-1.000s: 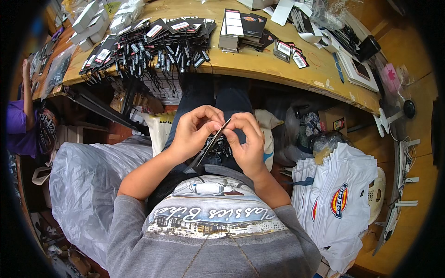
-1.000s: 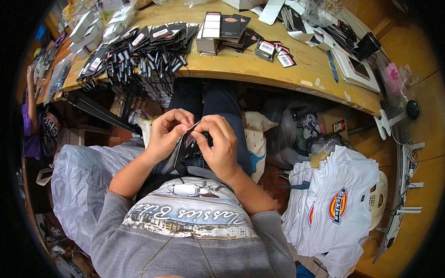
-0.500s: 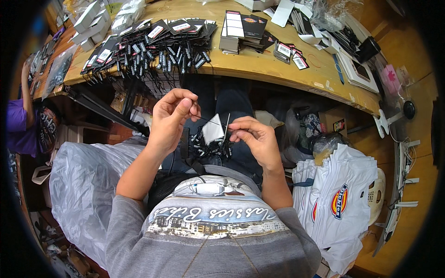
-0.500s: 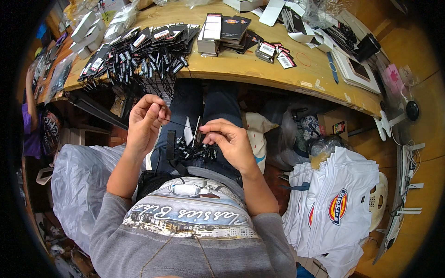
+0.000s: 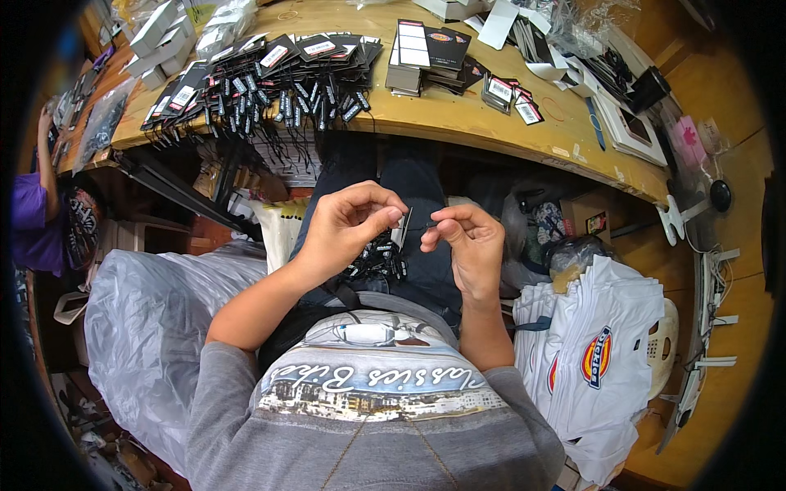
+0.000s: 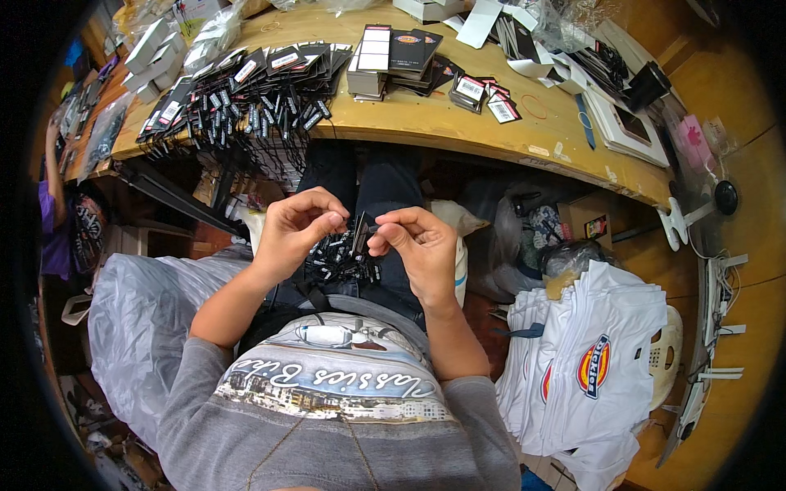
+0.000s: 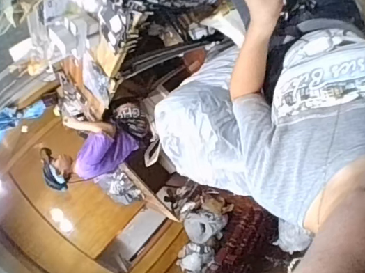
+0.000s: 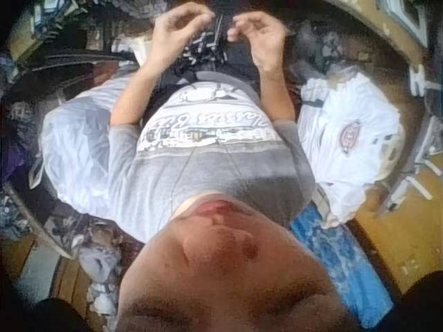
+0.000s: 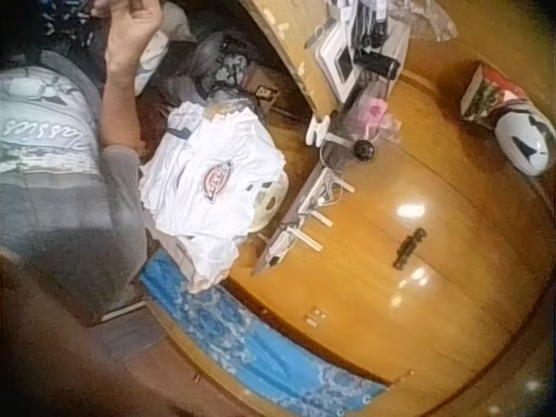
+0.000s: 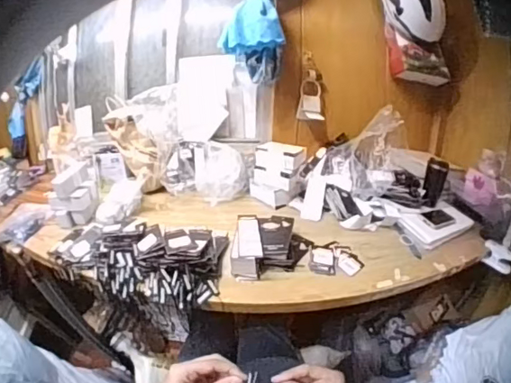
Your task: The person sits cross-legged and assembles keychains by inserting small black plastic pieces into rectangular cardboard tags. They pick up tags and pieces from piles on the table and their lap, attach the pieces to the tags, and place the finished items into a stack.
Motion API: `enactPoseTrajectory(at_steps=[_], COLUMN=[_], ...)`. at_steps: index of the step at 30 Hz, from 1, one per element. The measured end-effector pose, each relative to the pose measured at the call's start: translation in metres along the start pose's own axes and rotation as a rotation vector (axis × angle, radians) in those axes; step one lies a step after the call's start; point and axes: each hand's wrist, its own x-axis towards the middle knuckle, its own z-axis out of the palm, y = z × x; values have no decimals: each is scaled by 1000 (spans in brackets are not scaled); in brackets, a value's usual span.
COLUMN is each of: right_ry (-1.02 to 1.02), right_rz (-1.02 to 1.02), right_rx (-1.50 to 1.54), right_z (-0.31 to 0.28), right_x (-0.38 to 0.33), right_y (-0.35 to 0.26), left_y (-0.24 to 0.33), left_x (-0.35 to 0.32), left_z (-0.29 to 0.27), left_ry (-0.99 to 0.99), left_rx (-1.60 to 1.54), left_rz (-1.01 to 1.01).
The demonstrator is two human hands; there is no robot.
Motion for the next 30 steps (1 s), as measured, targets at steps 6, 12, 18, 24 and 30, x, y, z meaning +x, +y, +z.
enactPoseTrajectory(at_steps=[6, 12, 18, 24, 30], right_ry=[61, 63, 88, 28, -89], right_rz=[-71, -98, -156, -116, -1], right_rx=[-76, -124, -212, -102, -132], right_z=[10, 17, 20, 20, 4], right_x=[0, -2, -2, -1, 5], right_y=[-6, -7, -5, -1, -1], left_y=[8, 7, 9, 8, 0], left_x=[0, -2, 0, 6, 21], left_z=[8, 8, 9, 8, 0], left_ry=[1, 11, 0, -15, -99], left_rx=[89, 89, 156, 145, 76], left_rz=[11, 26, 52, 55, -8])
